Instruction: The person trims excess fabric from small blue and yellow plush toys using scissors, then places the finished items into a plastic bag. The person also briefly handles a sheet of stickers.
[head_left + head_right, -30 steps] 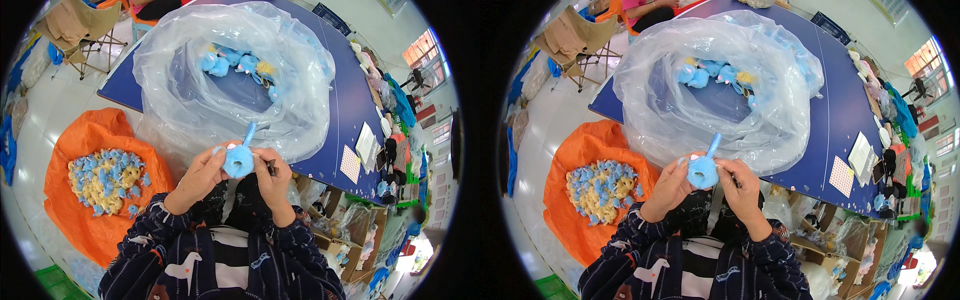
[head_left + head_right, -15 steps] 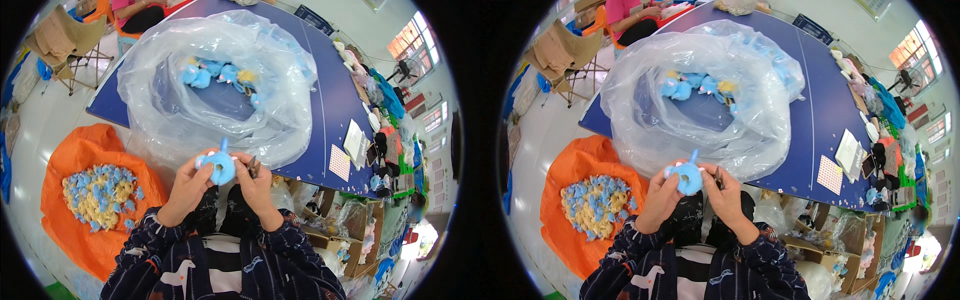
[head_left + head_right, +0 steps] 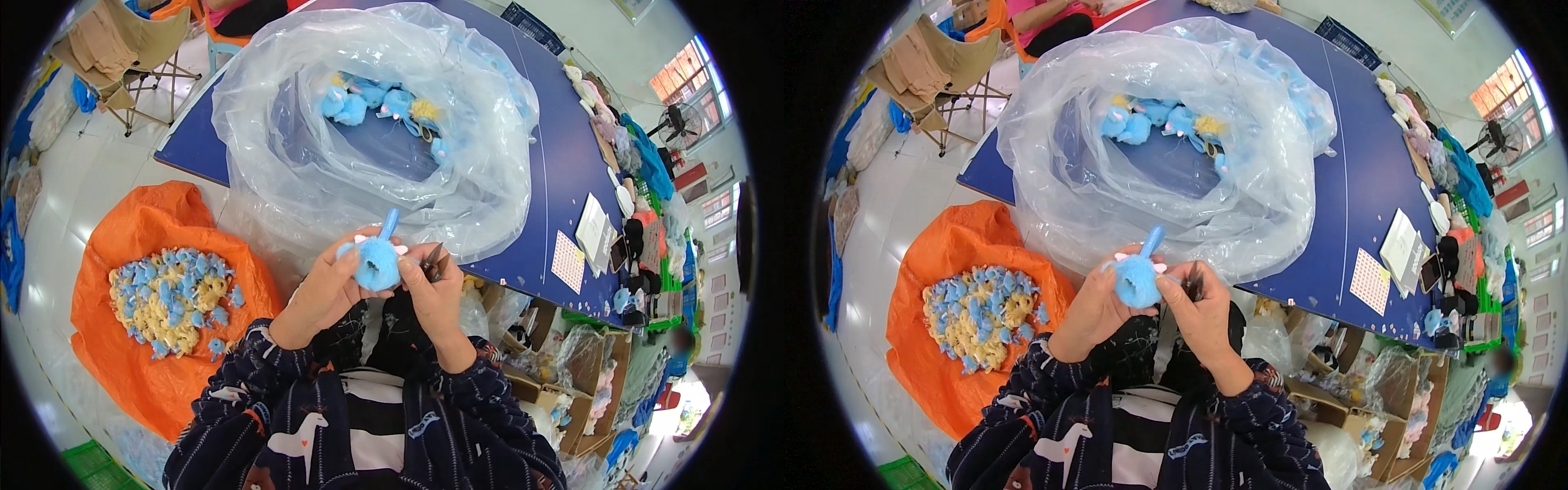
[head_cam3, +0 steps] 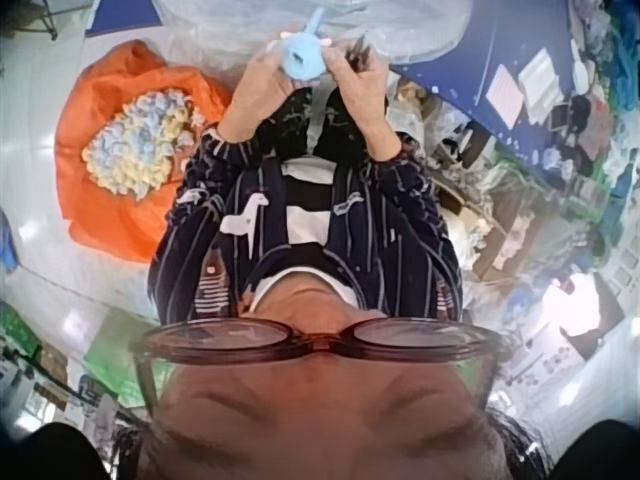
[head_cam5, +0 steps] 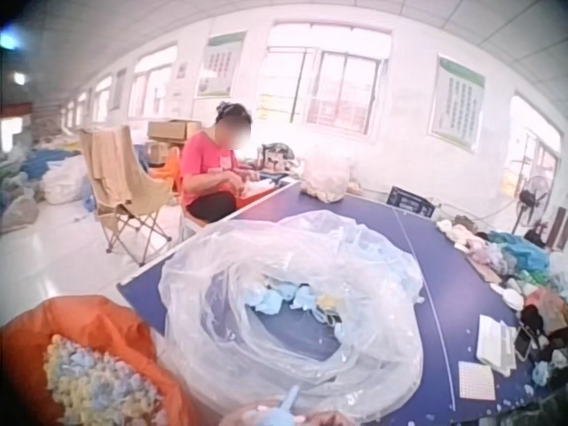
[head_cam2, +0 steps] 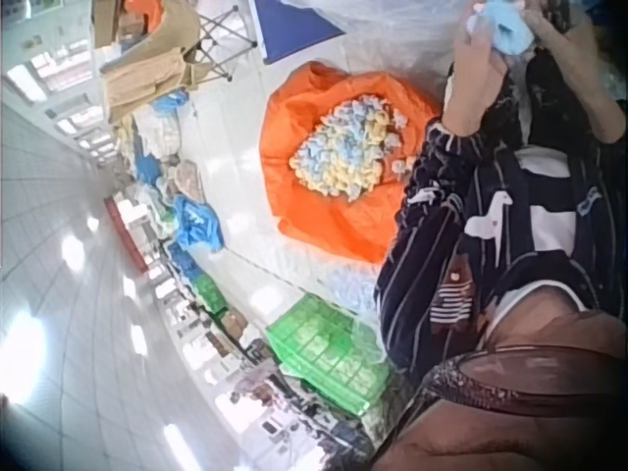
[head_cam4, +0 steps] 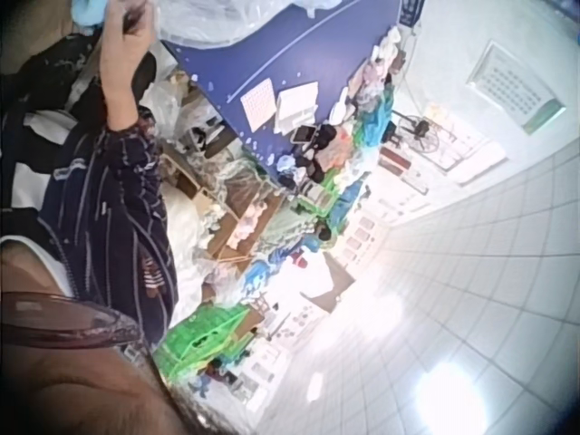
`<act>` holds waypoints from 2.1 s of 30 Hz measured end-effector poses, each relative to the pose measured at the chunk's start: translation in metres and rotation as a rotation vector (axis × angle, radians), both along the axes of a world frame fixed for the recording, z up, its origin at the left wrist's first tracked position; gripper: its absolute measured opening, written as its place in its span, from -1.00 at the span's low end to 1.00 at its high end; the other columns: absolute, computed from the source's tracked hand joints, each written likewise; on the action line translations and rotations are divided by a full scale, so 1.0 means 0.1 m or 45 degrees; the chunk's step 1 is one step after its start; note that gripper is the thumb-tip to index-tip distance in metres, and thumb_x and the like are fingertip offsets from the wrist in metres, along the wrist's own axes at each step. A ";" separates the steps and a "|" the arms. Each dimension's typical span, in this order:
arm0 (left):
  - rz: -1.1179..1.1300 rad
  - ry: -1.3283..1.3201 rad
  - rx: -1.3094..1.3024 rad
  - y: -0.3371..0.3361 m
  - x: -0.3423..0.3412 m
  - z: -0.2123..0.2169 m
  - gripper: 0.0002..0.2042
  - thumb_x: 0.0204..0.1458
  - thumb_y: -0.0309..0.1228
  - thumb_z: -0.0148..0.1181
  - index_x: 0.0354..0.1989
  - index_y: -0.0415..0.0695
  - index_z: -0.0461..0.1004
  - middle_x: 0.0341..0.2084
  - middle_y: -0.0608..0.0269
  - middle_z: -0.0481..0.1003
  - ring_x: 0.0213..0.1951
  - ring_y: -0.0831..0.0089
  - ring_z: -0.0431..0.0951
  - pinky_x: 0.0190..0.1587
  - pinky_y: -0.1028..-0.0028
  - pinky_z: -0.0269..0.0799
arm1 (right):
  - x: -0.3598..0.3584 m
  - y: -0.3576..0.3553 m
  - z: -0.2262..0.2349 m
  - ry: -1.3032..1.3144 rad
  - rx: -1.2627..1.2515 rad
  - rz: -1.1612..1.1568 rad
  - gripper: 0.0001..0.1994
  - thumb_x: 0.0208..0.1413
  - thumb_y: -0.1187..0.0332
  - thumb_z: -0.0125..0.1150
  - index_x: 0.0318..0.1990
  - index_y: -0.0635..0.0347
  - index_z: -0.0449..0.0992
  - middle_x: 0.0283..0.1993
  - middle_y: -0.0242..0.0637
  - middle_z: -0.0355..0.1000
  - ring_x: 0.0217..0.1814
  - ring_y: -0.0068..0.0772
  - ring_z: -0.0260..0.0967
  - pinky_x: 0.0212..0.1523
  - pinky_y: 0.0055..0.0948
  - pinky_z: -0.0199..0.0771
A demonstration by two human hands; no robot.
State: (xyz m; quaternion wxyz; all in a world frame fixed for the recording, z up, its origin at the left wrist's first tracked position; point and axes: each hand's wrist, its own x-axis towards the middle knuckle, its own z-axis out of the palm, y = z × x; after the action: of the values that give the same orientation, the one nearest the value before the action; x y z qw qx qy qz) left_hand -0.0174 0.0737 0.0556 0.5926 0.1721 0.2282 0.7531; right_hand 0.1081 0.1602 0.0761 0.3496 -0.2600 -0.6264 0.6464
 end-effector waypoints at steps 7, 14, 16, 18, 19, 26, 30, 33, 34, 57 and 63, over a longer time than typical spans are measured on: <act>0.058 0.051 -0.044 0.00 0.10 -0.02 -0.57 0.04 -0.50 0.01 0.10 -0.27 0.10 -0.08 0.02 0.34 -0.23 0.29 0.49 -0.26 0.44 0.49 | 0.01 0.01 -0.01 0.057 -0.330 0.038 -0.80 0.06 0.29 0.14 -0.41 0.25 0.35 -0.49 -0.39 0.33 -0.54 -0.69 0.21 -0.52 -0.67 0.22; 0.096 0.247 0.020 -0.01 0.19 -0.11 -0.57 -0.02 -0.44 0.09 0.03 -0.07 0.13 -0.14 0.09 0.34 -0.35 0.29 0.49 -0.46 0.51 0.44 | 0.00 -0.04 -0.09 0.334 -1.013 0.232 -0.79 0.10 0.23 0.07 -0.37 0.20 0.35 -0.61 -0.41 0.25 -0.63 -0.60 0.19 -0.60 -0.55 0.27; 0.098 0.065 0.066 0.00 0.23 -0.09 -0.64 0.00 -0.50 0.03 0.00 -0.12 0.15 -0.18 0.04 0.37 -0.39 0.28 0.49 -0.46 0.49 0.44 | 0.02 -0.01 -0.11 0.349 -1.085 0.275 -0.79 0.11 0.22 0.06 -0.35 0.19 0.34 -0.61 -0.40 0.27 -0.64 -0.59 0.20 -0.61 -0.51 0.30; 0.086 -0.035 0.114 0.01 0.19 -0.03 -0.68 0.02 -0.52 -0.01 -0.03 -0.14 0.16 -0.19 0.01 0.38 -0.42 0.28 0.50 -0.48 0.49 0.44 | 0.03 -0.04 -0.10 0.269 -0.850 0.255 -0.81 0.10 0.25 0.07 -0.34 0.19 0.37 -0.59 -0.37 0.30 -0.60 -0.57 0.23 -0.58 -0.52 0.29; 0.092 -0.039 0.119 -0.04 0.12 -0.02 -0.68 0.02 -0.52 -0.02 -0.03 -0.13 0.16 -0.19 0.00 0.38 -0.43 0.29 0.50 -0.49 0.49 0.44 | 0.03 -0.02 -0.10 0.102 -0.612 0.254 -0.83 0.07 0.29 0.10 -0.35 0.23 0.42 -0.54 -0.36 0.34 -0.54 -0.55 0.27 -0.51 -0.53 0.29; 0.747 1.399 -0.373 -1.01 -0.51 0.47 -0.71 -0.11 -0.57 0.07 -0.14 -0.18 0.32 -0.23 0.07 0.44 -0.35 0.45 0.50 -0.38 0.54 0.43 | -0.38 0.56 0.52 -0.420 1.138 0.138 -0.84 0.01 0.35 0.07 -0.36 0.27 0.43 -0.41 -0.10 0.40 -0.37 -0.08 0.37 -0.40 -0.29 0.35; 1.093 2.311 -1.289 -1.52 -0.92 0.49 -0.53 -0.14 -0.51 0.16 0.04 -0.21 0.26 -0.09 0.05 0.38 -0.10 0.24 0.42 -0.06 0.42 0.29 | -0.66 1.18 0.32 -0.918 1.476 0.046 -0.84 -0.01 0.33 0.04 -0.40 0.24 0.45 -0.42 -0.09 0.42 -0.34 -0.06 0.39 -0.41 -0.19 0.37; 1.372 2.445 -1.435 -1.64 -0.98 0.40 -0.51 -0.16 -0.53 0.19 0.04 -0.20 0.27 -0.01 0.04 0.32 -0.01 0.17 0.36 0.01 0.38 0.26 | -0.74 1.42 0.25 -1.437 1.568 0.168 -0.84 -0.05 0.32 0.04 -0.43 0.21 0.47 -0.44 -0.09 0.44 -0.37 -0.06 0.41 -0.39 -0.18 0.40; 1.263 2.187 -1.249 -1.52 -0.92 0.45 -0.52 -0.18 -0.56 0.18 0.02 -0.20 0.28 -0.03 0.03 0.33 0.00 0.17 0.36 0.02 0.38 0.25 | -0.74 1.41 0.26 -1.496 1.596 0.184 -0.84 -0.06 0.31 0.04 -0.45 0.21 0.47 -0.44 -0.09 0.44 -0.38 -0.06 0.42 -0.38 -0.18 0.40; 0.426 2.591 -0.049 0.51 -0.23 0.03 -0.67 -0.07 -0.19 0.11 -0.17 -0.09 0.42 -0.29 0.22 0.36 -0.14 0.28 0.31 0.16 0.08 -0.05 | -0.26 1.57 0.14 -1.047 1.535 -0.280 -0.86 -0.03 0.33 0.07 -0.37 0.21 0.38 -0.40 -0.13 0.43 -0.45 -0.05 0.37 -0.47 -0.18 0.33; 0.530 2.403 0.030 0.47 -0.25 -0.02 -0.67 -0.07 -0.25 0.14 -0.13 -0.11 0.40 -0.22 0.17 0.36 -0.08 0.28 0.32 0.10 0.15 0.09 | -0.26 1.56 0.11 -0.665 1.195 -0.255 -0.89 -0.03 0.38 0.12 -0.44 0.23 0.42 -0.50 -0.26 0.42 -0.55 -0.36 0.35 -0.53 -0.40 0.31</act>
State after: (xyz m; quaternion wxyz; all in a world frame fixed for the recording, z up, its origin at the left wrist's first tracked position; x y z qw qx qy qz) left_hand -0.0422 0.1208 0.0536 0.0184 0.6685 0.6286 0.3971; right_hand 0.0819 0.3157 0.0876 0.3208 -0.2862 -0.8858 0.1749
